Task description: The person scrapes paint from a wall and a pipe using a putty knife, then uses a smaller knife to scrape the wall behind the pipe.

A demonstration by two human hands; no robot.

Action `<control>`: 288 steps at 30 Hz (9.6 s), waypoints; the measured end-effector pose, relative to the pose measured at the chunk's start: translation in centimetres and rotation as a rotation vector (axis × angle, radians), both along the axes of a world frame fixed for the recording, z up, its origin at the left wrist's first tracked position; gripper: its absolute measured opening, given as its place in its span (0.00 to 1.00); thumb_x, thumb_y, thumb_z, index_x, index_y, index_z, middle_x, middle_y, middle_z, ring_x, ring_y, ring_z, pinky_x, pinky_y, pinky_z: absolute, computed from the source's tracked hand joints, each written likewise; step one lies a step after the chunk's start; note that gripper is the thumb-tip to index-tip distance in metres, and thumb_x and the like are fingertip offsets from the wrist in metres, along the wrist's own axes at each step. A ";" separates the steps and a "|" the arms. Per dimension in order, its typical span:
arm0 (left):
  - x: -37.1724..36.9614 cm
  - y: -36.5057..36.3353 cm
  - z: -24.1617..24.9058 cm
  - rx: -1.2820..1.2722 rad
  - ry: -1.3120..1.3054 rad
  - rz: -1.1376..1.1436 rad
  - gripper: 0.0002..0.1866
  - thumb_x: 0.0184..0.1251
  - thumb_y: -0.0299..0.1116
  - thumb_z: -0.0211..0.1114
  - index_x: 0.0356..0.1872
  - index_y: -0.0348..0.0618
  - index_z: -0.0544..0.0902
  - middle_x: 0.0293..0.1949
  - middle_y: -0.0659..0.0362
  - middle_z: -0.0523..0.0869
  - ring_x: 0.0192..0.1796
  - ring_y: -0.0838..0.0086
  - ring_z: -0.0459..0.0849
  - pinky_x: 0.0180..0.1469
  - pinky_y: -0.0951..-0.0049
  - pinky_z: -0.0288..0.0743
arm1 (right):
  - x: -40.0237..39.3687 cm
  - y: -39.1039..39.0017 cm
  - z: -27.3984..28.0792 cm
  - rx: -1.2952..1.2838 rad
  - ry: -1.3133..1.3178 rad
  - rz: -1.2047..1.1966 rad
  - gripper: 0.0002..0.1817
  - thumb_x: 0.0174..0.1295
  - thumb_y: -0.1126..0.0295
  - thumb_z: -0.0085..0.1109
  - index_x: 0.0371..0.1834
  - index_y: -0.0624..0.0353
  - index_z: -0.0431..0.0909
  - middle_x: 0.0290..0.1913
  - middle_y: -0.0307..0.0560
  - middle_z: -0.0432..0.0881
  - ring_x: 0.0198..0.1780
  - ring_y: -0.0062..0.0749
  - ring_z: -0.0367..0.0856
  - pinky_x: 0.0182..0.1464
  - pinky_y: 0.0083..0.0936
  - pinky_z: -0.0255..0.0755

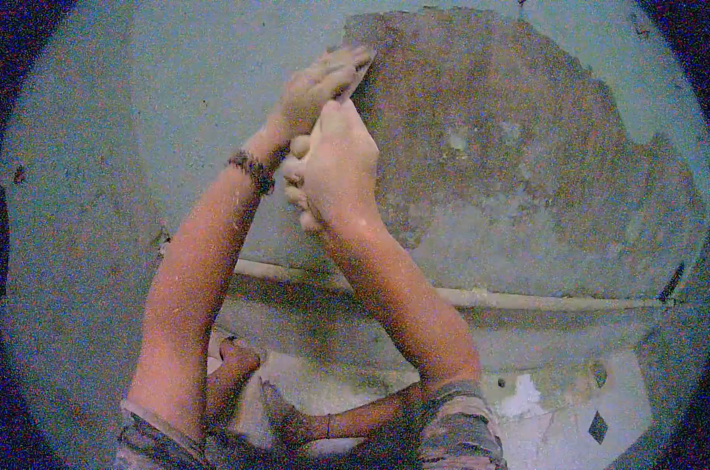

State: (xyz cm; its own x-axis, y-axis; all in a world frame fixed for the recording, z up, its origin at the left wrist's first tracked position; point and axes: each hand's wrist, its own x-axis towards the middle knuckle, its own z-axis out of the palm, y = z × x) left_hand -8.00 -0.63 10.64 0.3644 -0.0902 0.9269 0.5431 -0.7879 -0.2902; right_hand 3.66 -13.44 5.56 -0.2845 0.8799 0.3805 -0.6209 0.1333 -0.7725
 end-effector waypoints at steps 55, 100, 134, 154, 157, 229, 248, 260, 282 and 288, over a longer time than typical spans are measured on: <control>0.4 1.7 0.5 0.273 0.301 0.100 0.10 0.57 0.31 0.58 0.40 0.46 0.77 0.59 0.50 0.77 0.60 0.58 0.76 0.61 0.65 0.70 | 1.3 4.2 1.3 0.099 0.111 0.015 0.06 0.67 0.69 0.38 0.32 0.54 0.63 0.21 0.34 0.61 0.14 0.15 0.56 0.11 0.14 0.48; 2.6 0.1 -0.5 -0.460 -0.158 -0.259 0.08 0.52 0.28 0.60 0.34 0.39 0.79 0.63 0.49 0.73 0.66 0.54 0.68 0.68 0.62 0.59 | 1.3 4.5 1.0 0.030 0.100 -0.014 0.06 0.67 0.65 0.43 0.32 0.52 0.64 0.23 0.34 0.63 0.16 0.14 0.58 0.12 0.14 0.49; 2.3 -1.5 -0.2 0.073 0.171 0.117 0.06 0.57 0.30 0.58 0.34 0.42 0.77 0.61 0.48 0.73 0.66 0.54 0.69 0.68 0.61 0.61 | 2.9 1.6 1.4 0.041 0.107 -0.008 0.07 0.67 0.66 0.43 0.31 0.52 0.63 0.23 0.35 0.61 0.16 0.16 0.58 0.13 0.15 0.46; 1.5 -3.9 0.5 -0.141 0.221 0.321 0.07 0.58 0.29 0.56 0.36 0.41 0.78 0.60 0.49 0.75 0.64 0.56 0.72 0.64 0.63 0.67 | 1.8 2.2 1.6 0.136 0.005 -0.131 0.07 0.68 0.67 0.41 0.30 0.53 0.63 0.22 0.34 0.62 0.16 0.15 0.57 0.13 0.15 0.48; 2.1 -1.2 -0.6 0.290 0.127 0.256 0.07 0.56 0.29 0.57 0.35 0.41 0.77 0.60 0.49 0.75 0.65 0.57 0.70 0.66 0.63 0.65 | 2.3 2.0 1.5 0.092 -0.002 -0.029 0.07 0.67 0.67 0.41 0.31 0.53 0.63 0.23 0.35 0.63 0.17 0.15 0.59 0.13 0.14 0.51; -4.3 -11.0 -31.4 -0.899 0.177 1.026 0.41 0.55 0.46 0.62 0.69 0.43 0.58 0.71 0.51 0.57 0.74 0.55 0.50 0.73 0.51 0.42 | 19.8 -6.8 -22.3 0.169 -0.691 -0.650 0.11 0.59 0.59 0.62 0.32 0.52 0.74 0.19 0.28 0.67 0.16 0.12 0.62 0.15 0.16 0.55; -5.7 -12.2 -31.9 -1.045 0.155 0.953 0.56 0.43 0.52 0.73 0.72 0.48 0.50 0.74 0.52 0.46 0.75 0.54 0.42 0.71 0.43 0.43 | 18.7 -10.2 -18.4 0.637 -1.084 -0.673 0.20 0.56 0.64 0.66 0.51 0.59 0.77 0.37 0.44 0.81 0.40 0.30 0.79 0.44 0.25 0.72; -4.4 -12.6 -31.0 -0.807 0.056 1.024 0.44 0.40 0.43 0.69 0.65 0.42 0.65 0.64 0.49 0.66 0.69 0.56 0.59 0.71 0.47 0.45 | 15.2 -10.5 -18.3 0.548 -1.153 -0.833 0.18 0.55 0.63 0.65 0.45 0.62 0.78 0.37 0.55 0.82 0.38 0.42 0.80 0.45 0.32 0.71; -3.7 -14.1 -26.9 -0.858 0.195 0.990 0.34 0.38 0.49 0.69 0.50 0.44 0.77 0.52 0.55 0.76 0.59 0.64 0.71 0.64 0.55 0.57 | 8.1 0.7 -26.6 0.966 -0.921 -1.061 0.11 0.63 0.66 0.54 0.36 0.65 0.71 0.33 0.61 0.74 0.35 0.59 0.72 0.39 0.40 0.66; -4.3 -12.8 -25.3 -1.012 0.369 0.926 0.31 0.40 0.47 0.68 0.49 0.44 0.77 0.53 0.51 0.76 0.59 0.58 0.72 0.61 0.53 0.60 | 10.1 1.0 -25.7 0.899 -0.978 -0.955 0.09 0.64 0.70 0.50 0.40 0.64 0.66 0.34 0.63 0.72 0.38 0.62 0.72 0.40 0.43 0.66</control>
State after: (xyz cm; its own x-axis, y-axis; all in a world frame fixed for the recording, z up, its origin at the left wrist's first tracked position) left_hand -12.26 -13.46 -14.69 0.1560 0.9453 0.2866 0.9876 -0.1445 -0.0610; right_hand 13.79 -12.42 -20.10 -0.2252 0.4753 0.8505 0.5965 0.7575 -0.2654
